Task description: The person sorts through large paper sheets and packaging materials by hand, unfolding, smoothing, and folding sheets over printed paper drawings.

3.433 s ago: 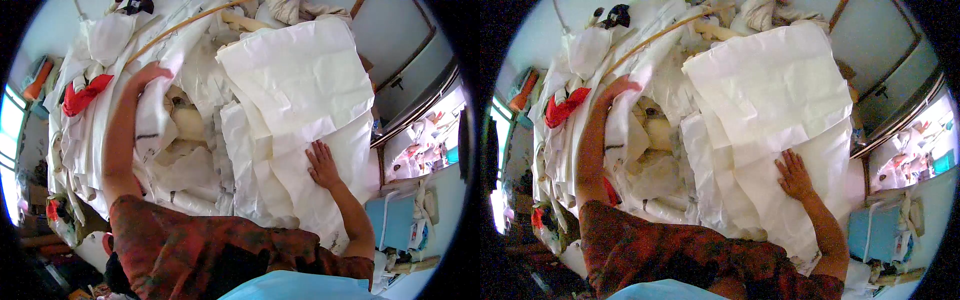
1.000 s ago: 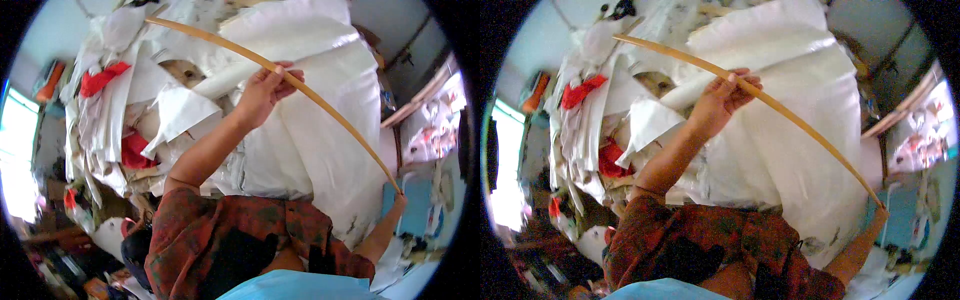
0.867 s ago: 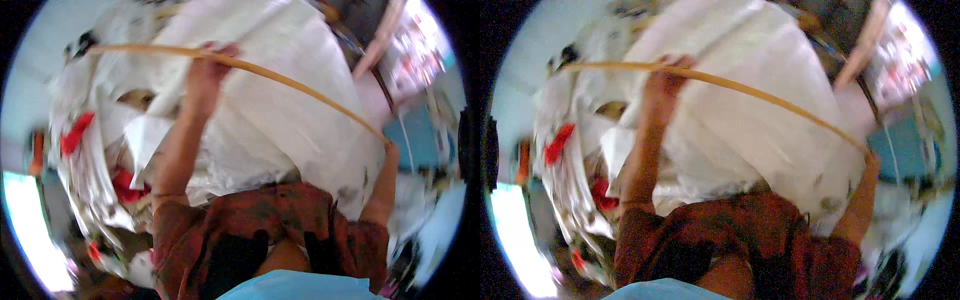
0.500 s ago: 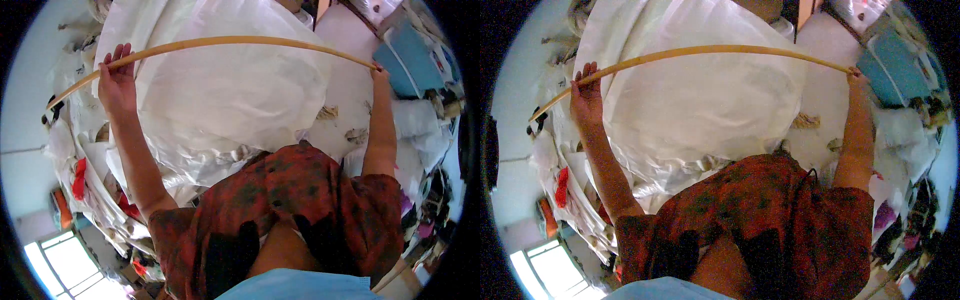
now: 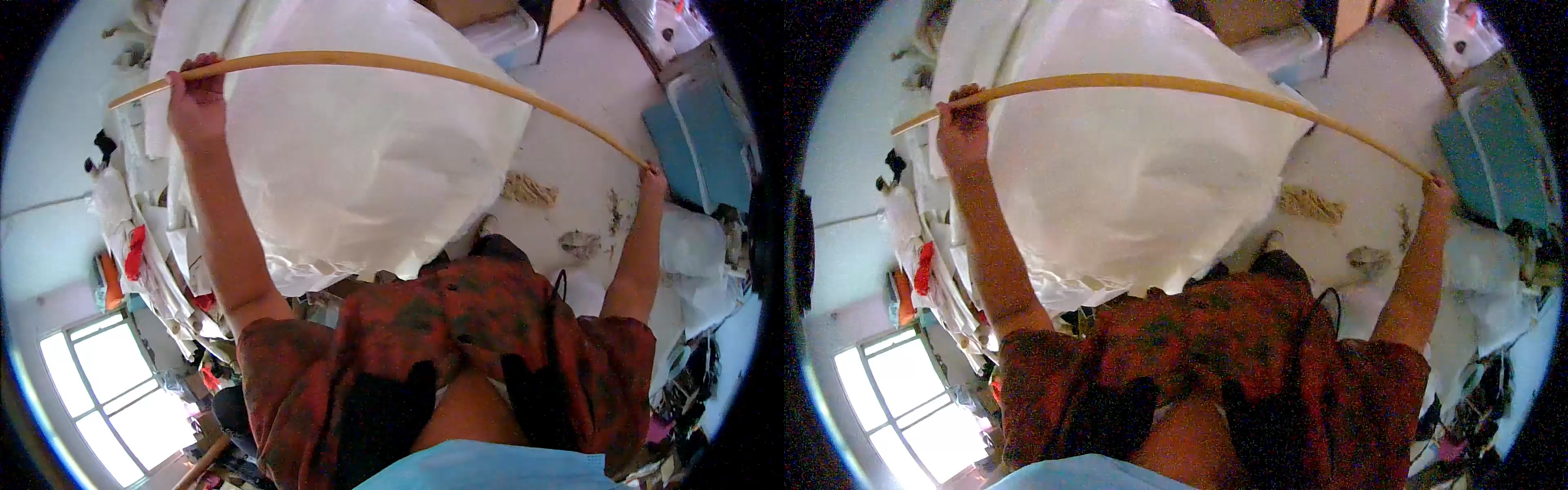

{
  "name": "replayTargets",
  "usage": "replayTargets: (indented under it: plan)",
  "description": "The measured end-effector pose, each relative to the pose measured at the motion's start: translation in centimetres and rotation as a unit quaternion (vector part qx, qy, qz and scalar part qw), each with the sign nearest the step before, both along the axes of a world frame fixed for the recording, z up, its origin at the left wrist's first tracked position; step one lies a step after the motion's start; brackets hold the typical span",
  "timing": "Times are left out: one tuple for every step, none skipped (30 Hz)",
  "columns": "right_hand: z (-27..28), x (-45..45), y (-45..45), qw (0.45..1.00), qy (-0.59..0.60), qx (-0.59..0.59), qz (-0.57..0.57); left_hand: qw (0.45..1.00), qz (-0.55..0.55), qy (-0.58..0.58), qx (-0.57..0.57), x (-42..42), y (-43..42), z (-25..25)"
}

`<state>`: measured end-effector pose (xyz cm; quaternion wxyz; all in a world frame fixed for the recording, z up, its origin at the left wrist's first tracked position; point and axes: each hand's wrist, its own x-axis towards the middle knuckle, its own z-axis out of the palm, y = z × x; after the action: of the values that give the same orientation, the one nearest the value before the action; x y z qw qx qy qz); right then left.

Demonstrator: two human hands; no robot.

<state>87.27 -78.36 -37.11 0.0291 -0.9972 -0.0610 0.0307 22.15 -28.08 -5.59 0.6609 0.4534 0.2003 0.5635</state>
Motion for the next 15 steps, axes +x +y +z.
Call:
replayTargets:
  plan:
    - [-0.6, 1.2, 0.0, 0.999, 0.025, 0.034, 0.013, 1.0, 0.022, 0.015, -0.001, 0.3, 0.4, -0.2]
    - [-1.9, 2.5, -0.8, 0.991, 0.069, 0.11, 0.028, 1.0, -0.025, 0.011, -0.005, -0.6, 1.6, -0.7]
    - [-3.6, 4.1, -1.6, 0.975, 0.116, 0.185, 0.038, 0.997, -0.081, 0.007, -0.012, -1.7, 3.4, -1.7]
    - [-11.1, 8.9, -5.2, 0.944, 0.031, 0.299, 0.136, 0.997, -0.056, 0.039, -0.018, -4.0, 6.1, -2.5]
    - [-9.8, 7.2, -4.4, 0.951, 0.045, 0.279, 0.122, 0.997, -0.038, 0.07, -0.022, -6.5, 9.4, -2.9]
    - [-8.1, 5.1, -3.4, 0.958, 0.059, 0.258, 0.109, 0.991, 0.053, 0.125, -0.001, -8.5, 11.9, -2.8]
    - [-5.9, 2.7, -2.2, 0.964, 0.073, 0.237, 0.096, 0.996, 0.002, 0.082, 0.023, -9.1, 12.3, -2.4]
    - [-2.5, -1.2, -0.8, 0.934, 0.07, 0.319, 0.143, 0.997, -0.053, 0.04, 0.043, -9.7, 12.7, -1.8]
    - [-1.6, -3.1, 0.5, 0.94, 0.103, 0.303, 0.119, 0.997, -0.058, 0.024, 0.041, -7.3, 10.8, -0.7]
    - [-2.2, -3.5, 1.4, 0.93, 0.125, 0.335, 0.089, 0.997, -0.063, 0.007, 0.039, -4.9, 8.8, 0.6]
    - [-3.8, -4.0, 2.2, 0.904, 0.175, 0.388, 0.039, 0.999, -0.027, 0.03, 0.021, -1.6, 4.9, 1.4]
    - [-6.2, -3.7, 3.4, 0.816, 0.266, 0.509, -0.064, 0.991, 0.005, 0.12, 0.06, 0.4, 3.9, 1.3]
    - [-9.6, -2.2, 4.8, 0.649, 0.347, 0.653, -0.178, 0.989, -0.018, 0.131, 0.064, 3.6, -0.3, 1.9]
    - [-14.2, 0.0, 6.2, 0.423, 0.396, 0.77, -0.267, 0.986, -0.036, 0.143, 0.073, 6.6, -4.5, 2.6]
    - [-19.2, 1.5, 7.2, 0.212, 0.436, 0.814, -0.32, 0.982, -0.101, 0.14, 0.082, 7.9, -5.6, 2.3]
